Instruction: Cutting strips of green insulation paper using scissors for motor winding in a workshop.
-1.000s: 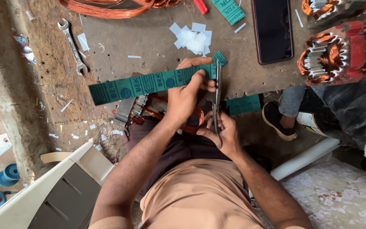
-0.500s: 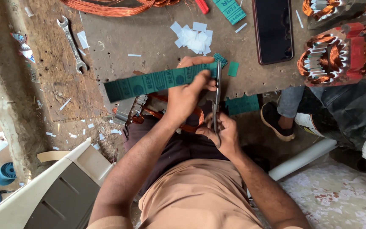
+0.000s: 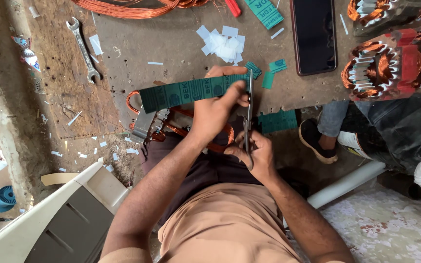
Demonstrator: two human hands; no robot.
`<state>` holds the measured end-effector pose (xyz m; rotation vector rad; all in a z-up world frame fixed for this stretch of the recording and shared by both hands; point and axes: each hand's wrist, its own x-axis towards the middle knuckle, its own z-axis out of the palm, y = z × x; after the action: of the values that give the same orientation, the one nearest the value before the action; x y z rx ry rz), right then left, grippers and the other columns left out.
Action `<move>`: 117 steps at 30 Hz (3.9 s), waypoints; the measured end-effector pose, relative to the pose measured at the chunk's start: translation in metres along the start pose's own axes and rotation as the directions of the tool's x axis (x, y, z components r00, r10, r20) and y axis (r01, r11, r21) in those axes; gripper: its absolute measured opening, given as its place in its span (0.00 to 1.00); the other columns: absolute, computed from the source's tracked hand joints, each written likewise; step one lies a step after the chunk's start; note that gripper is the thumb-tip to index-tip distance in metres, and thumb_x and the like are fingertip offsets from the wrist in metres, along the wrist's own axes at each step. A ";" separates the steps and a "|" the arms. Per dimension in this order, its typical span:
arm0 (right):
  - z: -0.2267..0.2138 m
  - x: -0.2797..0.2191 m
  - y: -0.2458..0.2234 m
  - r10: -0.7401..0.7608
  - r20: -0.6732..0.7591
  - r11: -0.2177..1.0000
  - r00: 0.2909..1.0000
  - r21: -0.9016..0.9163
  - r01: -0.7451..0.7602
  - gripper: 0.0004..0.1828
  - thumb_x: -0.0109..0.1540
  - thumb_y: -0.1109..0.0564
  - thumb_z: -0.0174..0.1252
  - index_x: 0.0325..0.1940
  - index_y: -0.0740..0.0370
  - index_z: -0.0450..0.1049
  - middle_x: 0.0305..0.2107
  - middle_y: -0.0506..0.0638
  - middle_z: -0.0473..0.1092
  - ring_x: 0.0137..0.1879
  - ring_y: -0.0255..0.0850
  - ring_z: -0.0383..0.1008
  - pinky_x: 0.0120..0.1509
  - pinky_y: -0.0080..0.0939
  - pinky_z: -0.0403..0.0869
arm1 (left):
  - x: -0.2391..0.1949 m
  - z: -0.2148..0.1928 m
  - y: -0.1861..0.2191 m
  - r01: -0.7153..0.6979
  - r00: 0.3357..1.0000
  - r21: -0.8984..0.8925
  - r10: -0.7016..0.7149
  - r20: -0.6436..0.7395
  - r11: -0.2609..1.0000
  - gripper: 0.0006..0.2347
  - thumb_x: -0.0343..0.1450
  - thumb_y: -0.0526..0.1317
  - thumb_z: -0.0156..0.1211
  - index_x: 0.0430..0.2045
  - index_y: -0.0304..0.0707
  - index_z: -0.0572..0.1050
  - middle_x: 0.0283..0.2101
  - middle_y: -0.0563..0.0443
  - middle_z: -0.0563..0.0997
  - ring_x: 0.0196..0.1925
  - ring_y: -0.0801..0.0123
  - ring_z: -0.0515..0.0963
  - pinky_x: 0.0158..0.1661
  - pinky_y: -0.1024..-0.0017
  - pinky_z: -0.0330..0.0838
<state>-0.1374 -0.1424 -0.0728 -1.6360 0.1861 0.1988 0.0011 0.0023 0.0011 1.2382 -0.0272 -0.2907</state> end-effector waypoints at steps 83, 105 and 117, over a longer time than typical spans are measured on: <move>0.015 0.001 -0.004 -0.063 0.032 0.993 0.998 0.097 0.059 0.24 0.57 0.52 0.74 0.47 0.67 0.70 0.26 0.40 0.68 0.30 0.26 0.67 0.35 0.27 0.68 | -0.002 -0.002 0.021 0.060 0.998 -0.118 -0.061 -0.006 0.991 0.09 0.74 0.30 0.54 0.46 0.30 0.76 0.37 0.61 0.79 0.30 0.79 0.80 0.33 0.77 0.81; 0.018 0.002 0.002 -0.131 0.007 0.991 0.991 0.002 0.131 0.26 0.59 0.49 0.73 0.48 0.66 0.69 0.27 0.42 0.68 0.33 0.27 0.68 0.39 0.29 0.69 | -0.003 -0.003 0.006 0.008 1.000 0.008 -0.008 -0.014 1.000 0.08 0.75 0.30 0.61 0.47 0.31 0.78 0.27 0.57 0.77 0.25 0.80 0.75 0.27 0.78 0.72; 0.016 0.001 -0.007 -0.090 0.018 0.994 0.996 0.059 0.089 0.27 0.58 0.49 0.74 0.49 0.67 0.70 0.29 0.44 0.70 0.33 0.29 0.71 0.38 0.29 0.72 | -0.002 -0.014 0.000 -0.089 0.994 -0.187 0.099 0.046 0.978 0.10 0.78 0.29 0.51 0.50 0.29 0.77 0.45 0.54 0.74 0.35 0.78 0.83 0.37 0.76 0.81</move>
<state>-0.1352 -0.1258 -0.0677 -1.5807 0.1022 0.1404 0.0012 0.0156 -0.0033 1.0407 -0.1035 -0.2393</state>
